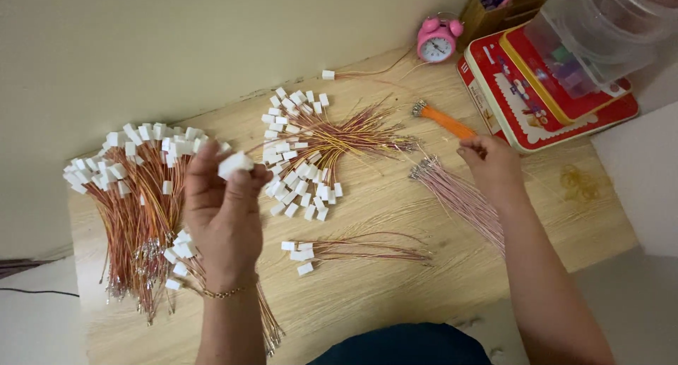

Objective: Assembling electrical wires by inserting individual wires into plastic connector housings.

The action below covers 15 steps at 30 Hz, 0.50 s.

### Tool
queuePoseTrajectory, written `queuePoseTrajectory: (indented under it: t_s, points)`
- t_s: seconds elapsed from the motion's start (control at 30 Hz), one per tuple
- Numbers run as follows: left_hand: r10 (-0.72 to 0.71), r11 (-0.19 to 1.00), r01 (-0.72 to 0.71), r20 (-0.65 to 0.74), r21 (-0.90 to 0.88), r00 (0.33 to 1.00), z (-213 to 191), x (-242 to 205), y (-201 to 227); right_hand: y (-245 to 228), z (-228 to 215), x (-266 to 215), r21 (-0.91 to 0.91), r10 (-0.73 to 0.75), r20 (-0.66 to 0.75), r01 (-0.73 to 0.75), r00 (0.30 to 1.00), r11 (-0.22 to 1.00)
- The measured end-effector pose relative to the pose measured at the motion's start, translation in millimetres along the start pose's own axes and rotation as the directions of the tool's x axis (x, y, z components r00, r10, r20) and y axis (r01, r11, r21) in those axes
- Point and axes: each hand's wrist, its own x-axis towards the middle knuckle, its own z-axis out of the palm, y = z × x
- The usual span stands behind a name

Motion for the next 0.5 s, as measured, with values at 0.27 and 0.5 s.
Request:
queuePoseTrajectory:
  t_s: [0.27,0.5]
  points:
    - [-0.291,0.954,0.284,-0.077,-0.093,0.954,10,-33,-27,-78,-26,-14,0.014,-0.244,-0.084,0.246,0.966,0.969]
    - [-0.5,0.801,0.484,0.051,-0.353,0.864,18,-45,-47,-182,-51,-60,0.166,-0.36,0.066,0.345,0.931,0.924]
